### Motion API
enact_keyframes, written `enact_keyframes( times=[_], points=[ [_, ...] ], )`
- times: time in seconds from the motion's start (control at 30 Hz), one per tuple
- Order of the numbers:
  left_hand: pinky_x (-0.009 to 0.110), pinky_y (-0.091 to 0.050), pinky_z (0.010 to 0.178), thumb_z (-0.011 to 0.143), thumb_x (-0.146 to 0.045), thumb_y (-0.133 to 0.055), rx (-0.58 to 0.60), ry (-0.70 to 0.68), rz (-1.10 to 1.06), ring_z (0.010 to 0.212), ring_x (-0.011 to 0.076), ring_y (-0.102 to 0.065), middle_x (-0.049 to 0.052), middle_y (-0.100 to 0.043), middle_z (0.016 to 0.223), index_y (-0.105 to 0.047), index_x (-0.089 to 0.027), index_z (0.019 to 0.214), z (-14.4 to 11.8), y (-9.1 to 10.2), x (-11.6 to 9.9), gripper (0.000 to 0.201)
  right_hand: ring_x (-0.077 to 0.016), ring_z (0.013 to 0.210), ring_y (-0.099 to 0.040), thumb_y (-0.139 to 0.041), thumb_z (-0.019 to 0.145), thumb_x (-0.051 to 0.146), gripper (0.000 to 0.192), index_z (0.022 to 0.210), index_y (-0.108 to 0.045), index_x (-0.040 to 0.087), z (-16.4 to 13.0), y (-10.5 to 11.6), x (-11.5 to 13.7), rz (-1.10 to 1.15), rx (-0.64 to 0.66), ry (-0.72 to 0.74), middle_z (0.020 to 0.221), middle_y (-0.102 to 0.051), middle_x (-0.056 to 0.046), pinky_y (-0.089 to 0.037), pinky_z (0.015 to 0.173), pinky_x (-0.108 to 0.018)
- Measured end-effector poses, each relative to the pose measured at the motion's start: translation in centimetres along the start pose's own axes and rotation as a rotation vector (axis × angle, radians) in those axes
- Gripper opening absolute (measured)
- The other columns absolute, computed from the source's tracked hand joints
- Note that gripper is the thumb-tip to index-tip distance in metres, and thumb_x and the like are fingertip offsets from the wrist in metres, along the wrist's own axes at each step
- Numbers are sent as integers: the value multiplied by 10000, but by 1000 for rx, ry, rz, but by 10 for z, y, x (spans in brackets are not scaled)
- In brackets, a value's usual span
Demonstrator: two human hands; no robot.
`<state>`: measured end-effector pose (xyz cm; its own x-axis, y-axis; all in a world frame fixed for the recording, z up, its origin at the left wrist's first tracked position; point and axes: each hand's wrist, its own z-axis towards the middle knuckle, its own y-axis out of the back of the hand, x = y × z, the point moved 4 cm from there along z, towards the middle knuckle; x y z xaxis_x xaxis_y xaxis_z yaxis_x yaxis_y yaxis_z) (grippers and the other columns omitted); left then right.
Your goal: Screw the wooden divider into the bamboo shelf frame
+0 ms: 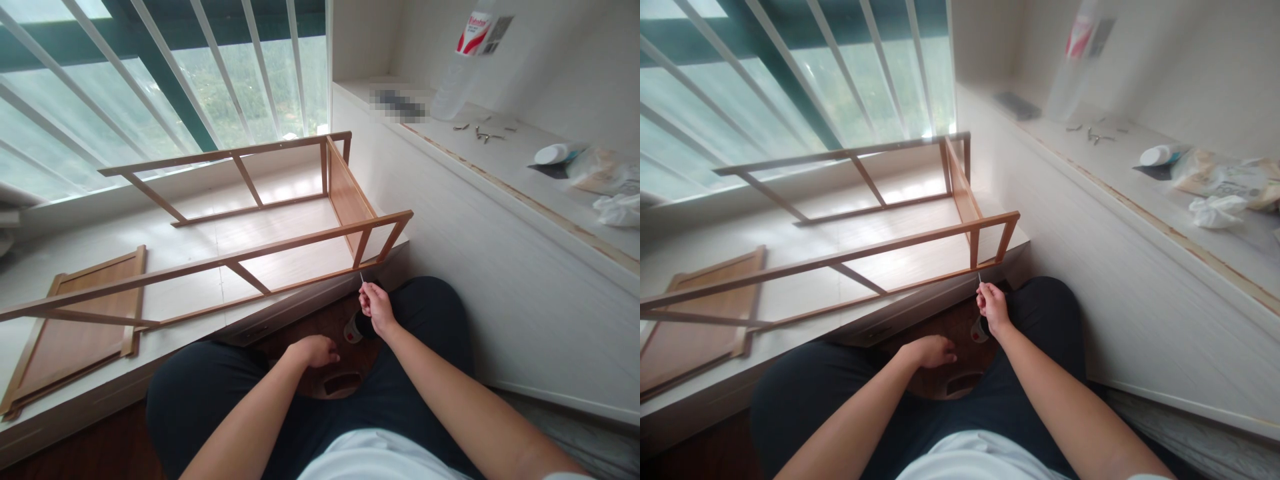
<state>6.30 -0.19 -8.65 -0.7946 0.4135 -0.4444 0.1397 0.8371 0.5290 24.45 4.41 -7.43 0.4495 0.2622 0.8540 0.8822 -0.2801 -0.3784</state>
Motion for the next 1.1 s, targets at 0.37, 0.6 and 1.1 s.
enact_keyframes(
  times=[0.37,0.6,1.1],
  points=[
    [354,-498,824,860,-503,-472,-6,-3,-5,1012,277,-663,97,-710,1128,-690,-246,1130,3,-3,4,432,-55,379,-307,-693,770,490,317,729,-555,207,4,5,-3,-112,-79,67,483,-466,67,-174,333,-166],
    [362,-501,817,854,-510,-469,-10,2,-8,1010,285,-663,105,-710,1127,-690,-239,1128,3,-3,4,445,-119,473,-431,-632,829,503,322,696,-570,216,1,12,9,-464,-191,328,512,-493,42,-347,466,-237],
    [354,-500,815,860,-489,-471,-15,-2,-13,1002,280,-665,102,-715,1115,-696,-232,1116,0,-1,1,426,-153,557,-455,-578,862,488,319,694,-583,217,-2,11,20,-720,-250,474,584,-530,17,-350,572,-263]
  ],
)
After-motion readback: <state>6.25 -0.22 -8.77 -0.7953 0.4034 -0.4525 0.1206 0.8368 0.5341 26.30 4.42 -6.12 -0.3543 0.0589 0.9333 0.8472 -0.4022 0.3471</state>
